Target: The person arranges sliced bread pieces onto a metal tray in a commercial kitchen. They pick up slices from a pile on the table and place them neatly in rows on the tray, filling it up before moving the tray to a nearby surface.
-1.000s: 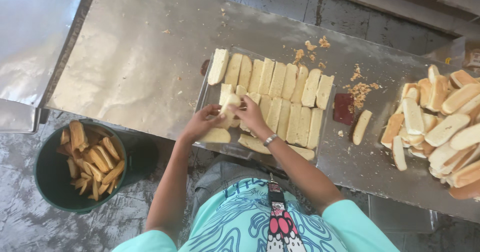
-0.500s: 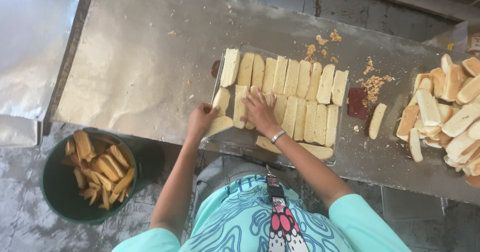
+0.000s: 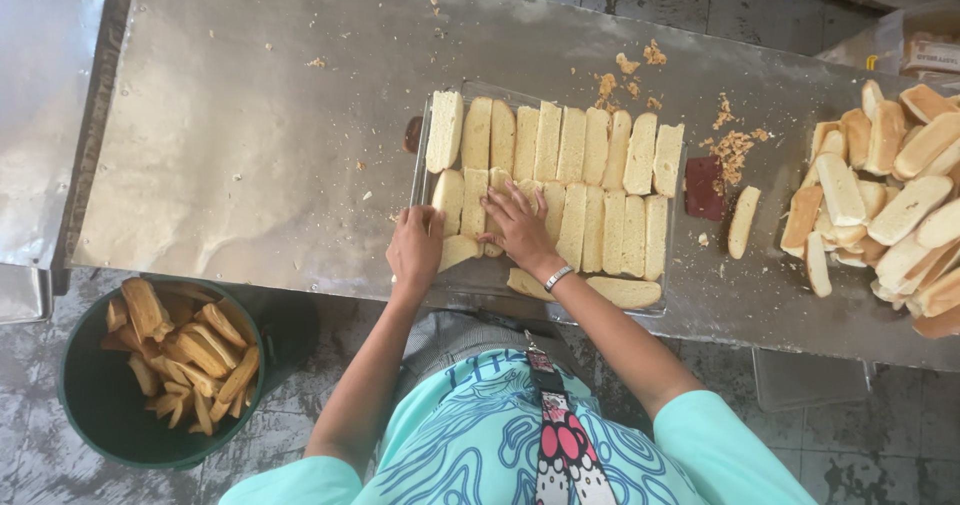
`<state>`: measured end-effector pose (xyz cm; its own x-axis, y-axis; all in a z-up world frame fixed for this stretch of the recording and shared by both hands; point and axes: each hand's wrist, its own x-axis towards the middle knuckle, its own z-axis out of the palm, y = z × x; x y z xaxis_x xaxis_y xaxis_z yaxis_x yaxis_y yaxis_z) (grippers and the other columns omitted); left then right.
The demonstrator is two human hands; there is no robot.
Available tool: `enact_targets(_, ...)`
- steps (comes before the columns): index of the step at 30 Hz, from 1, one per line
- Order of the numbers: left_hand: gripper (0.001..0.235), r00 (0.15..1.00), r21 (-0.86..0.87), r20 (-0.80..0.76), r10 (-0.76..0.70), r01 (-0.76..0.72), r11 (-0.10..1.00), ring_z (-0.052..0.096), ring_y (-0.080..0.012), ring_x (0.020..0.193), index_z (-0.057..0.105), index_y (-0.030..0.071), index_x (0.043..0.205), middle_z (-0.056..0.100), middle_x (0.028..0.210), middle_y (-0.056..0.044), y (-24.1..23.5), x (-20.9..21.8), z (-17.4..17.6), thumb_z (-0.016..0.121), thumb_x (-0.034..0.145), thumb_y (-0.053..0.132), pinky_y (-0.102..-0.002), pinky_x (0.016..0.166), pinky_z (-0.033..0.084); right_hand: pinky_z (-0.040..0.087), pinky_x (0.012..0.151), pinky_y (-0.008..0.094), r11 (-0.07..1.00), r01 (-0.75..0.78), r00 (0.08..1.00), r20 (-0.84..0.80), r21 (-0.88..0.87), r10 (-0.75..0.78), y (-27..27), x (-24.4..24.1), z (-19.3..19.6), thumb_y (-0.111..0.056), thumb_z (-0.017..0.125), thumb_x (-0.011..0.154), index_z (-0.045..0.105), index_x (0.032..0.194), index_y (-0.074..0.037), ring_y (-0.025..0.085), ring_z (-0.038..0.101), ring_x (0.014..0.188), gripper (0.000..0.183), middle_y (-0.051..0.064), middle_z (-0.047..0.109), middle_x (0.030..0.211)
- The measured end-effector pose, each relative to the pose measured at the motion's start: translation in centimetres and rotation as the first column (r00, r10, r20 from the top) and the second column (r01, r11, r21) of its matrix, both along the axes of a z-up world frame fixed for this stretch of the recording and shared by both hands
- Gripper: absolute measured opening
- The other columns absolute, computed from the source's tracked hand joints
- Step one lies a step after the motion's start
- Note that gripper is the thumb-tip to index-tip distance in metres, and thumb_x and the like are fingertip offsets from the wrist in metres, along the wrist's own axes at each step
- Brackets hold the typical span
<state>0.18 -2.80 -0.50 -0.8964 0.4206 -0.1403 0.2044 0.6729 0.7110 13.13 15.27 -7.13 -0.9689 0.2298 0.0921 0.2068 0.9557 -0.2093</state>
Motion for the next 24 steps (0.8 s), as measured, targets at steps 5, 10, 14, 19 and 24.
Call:
enact_targets(5, 0.031, 0.999, -0.081, 0.046, -0.012, 0.016, 0.997, 0.069, -0.0319, 0.098, 0.071, 0.014, 0.107, 0.07, 0.104, -0.008, 0.5, -0.2, -0.2, 0.063, 0.096, 0.042, -0.047, 0.083, 0.052, 0.004, 0.124, 0.059, 0.999, 0.015, 1.0, 0.003, 0.031, -0.015, -0.3, 0.2, -0.8, -0.07, 0.044, 0.092, 0.056, 0.145, -0.022, 0.022, 0.028, 0.153, 0.072, 0.0, 0.049, 0.155)
enact_targets(10, 0.035, 0.991, -0.131, 0.128, -0.029, 0.046, 0.99, 0.071, -0.0297, 0.098, 0.074, 0.013, 0.108, 0.075, 0.104, -0.009, 0.6, -1.9, 0.6, 0.064, 0.097, 0.045, -0.045, 0.086, 0.053, 0.007, 0.125, 0.059, 0.997, 0.026, 1.0, 0.013, 0.075, -0.027, -0.6, -0.4, -0.4, -0.072, 0.044, 0.093, 0.054, 0.147, -0.02, 0.024, 0.028, 0.153, 0.076, 0.003, 0.045, 0.158)
enact_targets(14, 0.035, 0.965, -0.111, 0.262, 0.03, -0.001, 0.994, 0.075, -0.0234, 0.09, 0.075, 0.013, 0.112, 0.078, 0.112, -0.008, 1.4, -7.1, 1.1, 0.064, 0.101, 0.045, -0.039, 0.087, 0.057, 0.007, 0.124, 0.061, 0.994, 0.081, 0.996, 0.036, -0.073, -0.079, -1.6, 0.3, 2.4, -0.067, 0.039, 0.098, 0.045, 0.154, -0.023, 0.029, 0.025, 0.153, 0.071, 0.01, 0.036, 0.161)
enact_targets(19, 0.045, 0.919, 0.178, 0.386, -0.082, 0.013, 0.984, 0.072, -0.0208, 0.098, 0.067, 0.013, 0.127, 0.072, 0.12, -0.01, 4.9, -13.0, -0.2, 0.07, 0.091, 0.04, -0.039, 0.087, 0.056, 0.006, 0.121, 0.063, 0.997, 0.035, 0.988, 0.15, -0.067, -0.025, -3.2, 0.4, 5.3, -0.061, 0.033, 0.104, 0.037, 0.158, -0.034, 0.033, 0.016, 0.159, 0.061, 0.013, 0.021, 0.171)
enact_targets(24, 0.058, 0.923, 0.013, 0.323, -0.208, 0.216, 0.976, 0.071, -0.0235, 0.1, 0.065, 0.002, 0.116, 0.07, 0.122, -0.013, 8.2, -15.5, -1.9, 0.082, 0.082, 0.046, -0.038, 0.09, 0.054, 0.005, 0.123, 0.066, 0.998, -0.008, 0.994, 0.111, -0.068, 0.016, -4.5, -1.2, 5.1, -0.066, 0.033, 0.102, 0.031, 0.162, -0.031, 0.035, 0.012, 0.158, 0.069, 0.013, 0.014, 0.171)
